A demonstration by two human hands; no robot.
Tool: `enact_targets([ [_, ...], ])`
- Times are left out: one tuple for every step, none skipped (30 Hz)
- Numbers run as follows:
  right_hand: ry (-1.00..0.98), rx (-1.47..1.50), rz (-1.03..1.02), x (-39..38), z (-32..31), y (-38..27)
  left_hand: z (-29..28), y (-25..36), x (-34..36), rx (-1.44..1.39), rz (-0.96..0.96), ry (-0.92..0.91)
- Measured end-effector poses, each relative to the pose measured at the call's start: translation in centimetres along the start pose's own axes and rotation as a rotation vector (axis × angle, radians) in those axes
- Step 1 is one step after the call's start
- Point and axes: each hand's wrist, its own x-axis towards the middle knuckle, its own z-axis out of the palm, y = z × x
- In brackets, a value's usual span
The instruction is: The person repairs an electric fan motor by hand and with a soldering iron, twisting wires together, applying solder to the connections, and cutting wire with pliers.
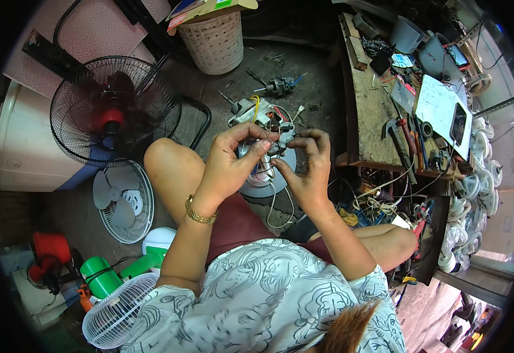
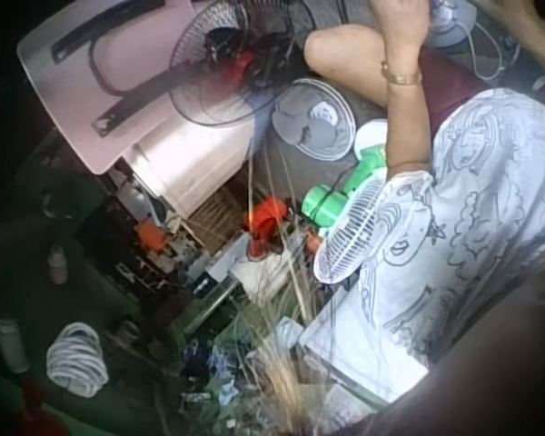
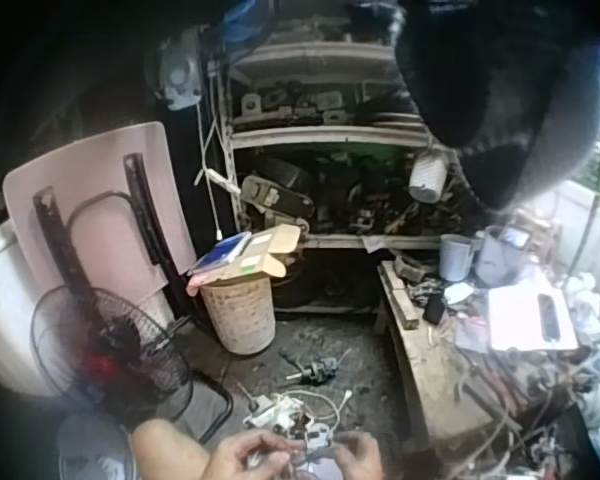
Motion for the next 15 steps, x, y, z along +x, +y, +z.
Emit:
enact_targets([
  [0.055,0.096,0.042,0.1,0.0,-0.1,0.2,-0.2,0.0,0.063,0.053,0.025],
  [0.055,0.095,0.042,0.4,-0.4,-0.1,0.4,-0.3,0.0,0.127,0.107,0.05],
  [0.014,0.076,-0.012,0.8,-1.1,-0.1,0.7,-0.1,-0.1,0.125,0.106,0.05],
  [-0.028,0.056,-0.066,1.1,-1.6,-0.1,0.9,0.2,-0.1,0.222,0.126,0.059],
  [-0.029,0.055,-0.066,1.2,-1.7,0.0,1.1,0.4,-0.2,0.319,0.145,0.069],
  [-0.041,0.031,-0.078,1.4,-1.9,0.0,1.3,0.5,-0.2,0.367,0.135,0.075],
  [-0.053,0.007,-0.091,1.5,-2.1,0.1,1.4,0.7,-0.2,0.365,0.137,0.073],
  [-0.051,0.005,-0.091,1.6,-2.3,0.3,1.5,0.8,-0.3,0.386,0.16,0.072],
  [-0.046,0.035,-0.072,1.6,-2.4,0.4,1.4,0.9,-0.3,0.409,0.18,0.071],
  [-0.042,0.066,-0.052,1.6,-2.4,0.5,1.4,0.9,-0.3,0.409,0.18,0.069],
  [-0.041,0.066,-0.051,1.7,-2.6,0.5,1.4,0.7,-0.3,0.367,0.195,0.049],
  [-0.041,0.079,-0.056,1.9,-2.8,0.4,1.3,0.5,-0.3,0.328,0.208,0.032],
  [-0.041,0.092,-0.061,2.0,-2.8,0.3,1.2,0.3,-0.3,0.33,0.206,0.031],
  [-0.041,0.094,-0.06,2.1,-2.8,0.2,1.1,0.1,-0.4,0.309,0.228,0.04],
  [-0.033,0.122,-0.056,2.2,-2.8,0.2,1.0,-0.1,-0.4,0.286,0.253,0.047],
])
